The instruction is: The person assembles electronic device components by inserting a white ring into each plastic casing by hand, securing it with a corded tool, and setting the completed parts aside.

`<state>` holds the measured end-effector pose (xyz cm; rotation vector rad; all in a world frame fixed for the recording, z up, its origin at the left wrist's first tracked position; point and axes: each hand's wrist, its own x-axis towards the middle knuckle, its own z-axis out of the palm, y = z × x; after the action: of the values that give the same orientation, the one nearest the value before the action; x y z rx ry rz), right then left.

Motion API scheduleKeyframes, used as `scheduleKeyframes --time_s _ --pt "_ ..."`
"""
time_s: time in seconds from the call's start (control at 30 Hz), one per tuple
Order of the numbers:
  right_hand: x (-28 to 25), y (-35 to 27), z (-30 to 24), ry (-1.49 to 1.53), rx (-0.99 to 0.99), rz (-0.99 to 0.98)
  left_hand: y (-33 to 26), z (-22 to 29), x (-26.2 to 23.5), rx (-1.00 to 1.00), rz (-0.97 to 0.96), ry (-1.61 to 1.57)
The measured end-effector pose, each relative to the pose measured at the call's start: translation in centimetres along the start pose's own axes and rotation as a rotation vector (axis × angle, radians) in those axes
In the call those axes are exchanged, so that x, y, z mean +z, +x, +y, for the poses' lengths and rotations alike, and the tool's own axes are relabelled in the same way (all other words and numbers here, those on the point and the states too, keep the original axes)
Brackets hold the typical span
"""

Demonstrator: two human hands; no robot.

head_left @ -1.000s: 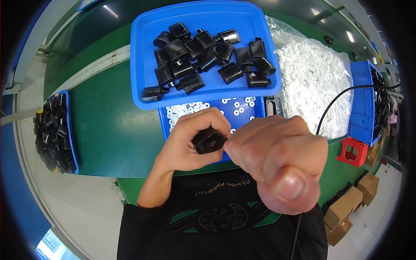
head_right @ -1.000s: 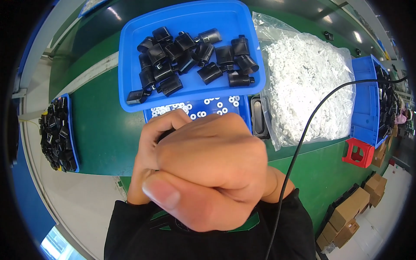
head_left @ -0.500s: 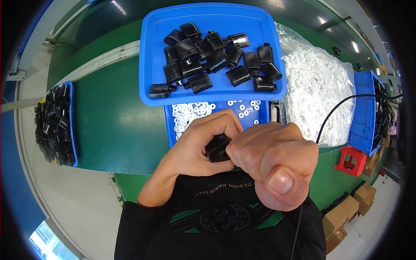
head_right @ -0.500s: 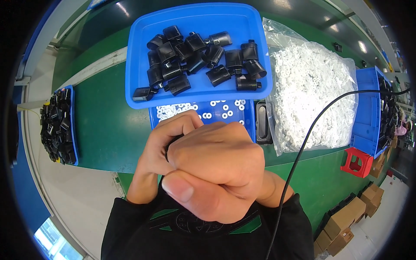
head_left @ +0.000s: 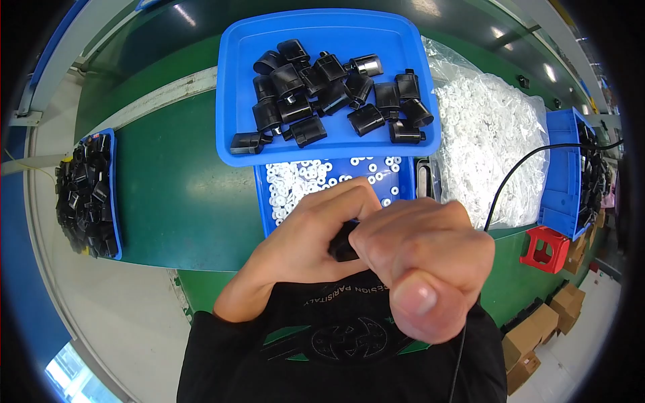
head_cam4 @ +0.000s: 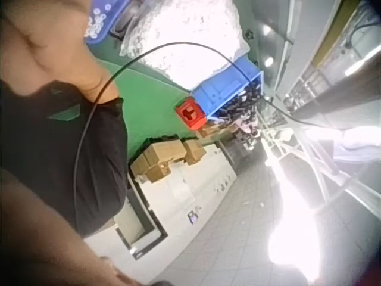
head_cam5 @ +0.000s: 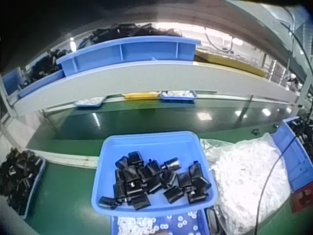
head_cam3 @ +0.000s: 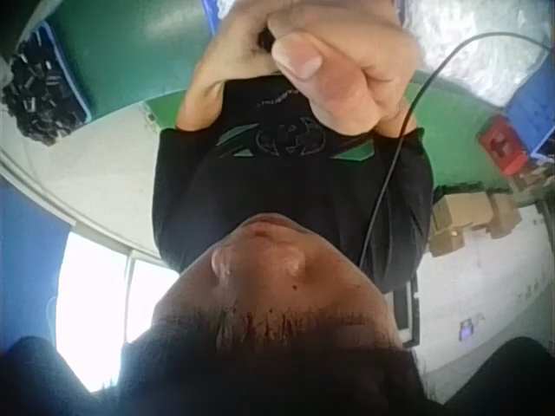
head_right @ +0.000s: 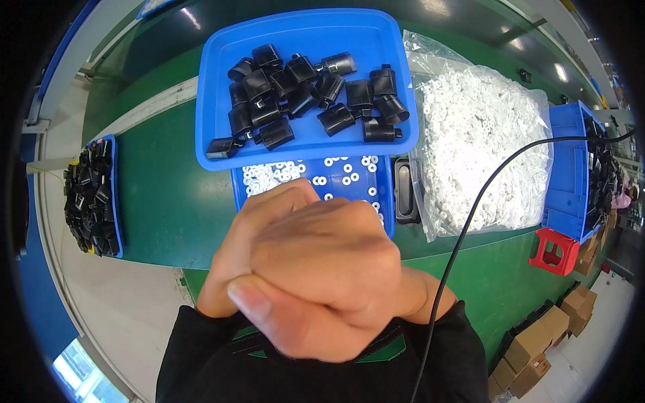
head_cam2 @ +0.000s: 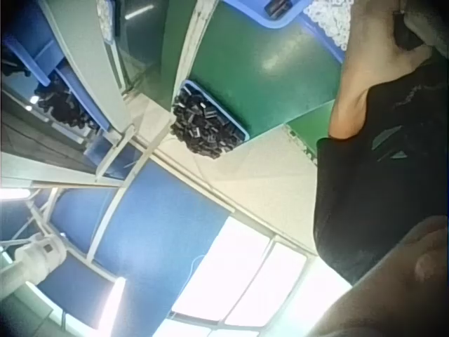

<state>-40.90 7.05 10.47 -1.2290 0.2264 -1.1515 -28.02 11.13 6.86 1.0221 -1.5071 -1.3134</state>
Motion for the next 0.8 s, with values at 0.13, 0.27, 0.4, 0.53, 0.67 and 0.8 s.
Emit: scheduleKeyframes --time_s 0.13,0.27,0.4,0.53,0.67,0.8 --pt "-2.3 -1.0 1.3 0.073 -0.073 -0.148 -0.4 -1.0 0.4 0.065 0.090 0.219" --pt "-1.8 -0.8 1.3 -0.069 -0.270 -0.495 -0.2 -1.5 0.0 0.083 0.010 0.187" --pt "-1.9 -1.2 0.5 0.126 -0.039 0.003 -0.1 0.4 0.6 -0.008 0.034 0.340" --pt "-2.2 -2.1 0.6 0.069 -0.041 -0.095 -0.4 -0.8 0.2 -0.016 0.024 0.302" --pt "-2.5 -0.8 -2.1 0.268 -0.002 0.038 0.2 -1.4 -0.8 0.127 0.011 0.068" --pt "-2.0 0.5 -5.0 0.288 -0.170 -0.068 -0.4 -1.8 -0.9 0.161 -0.024 -0.161"
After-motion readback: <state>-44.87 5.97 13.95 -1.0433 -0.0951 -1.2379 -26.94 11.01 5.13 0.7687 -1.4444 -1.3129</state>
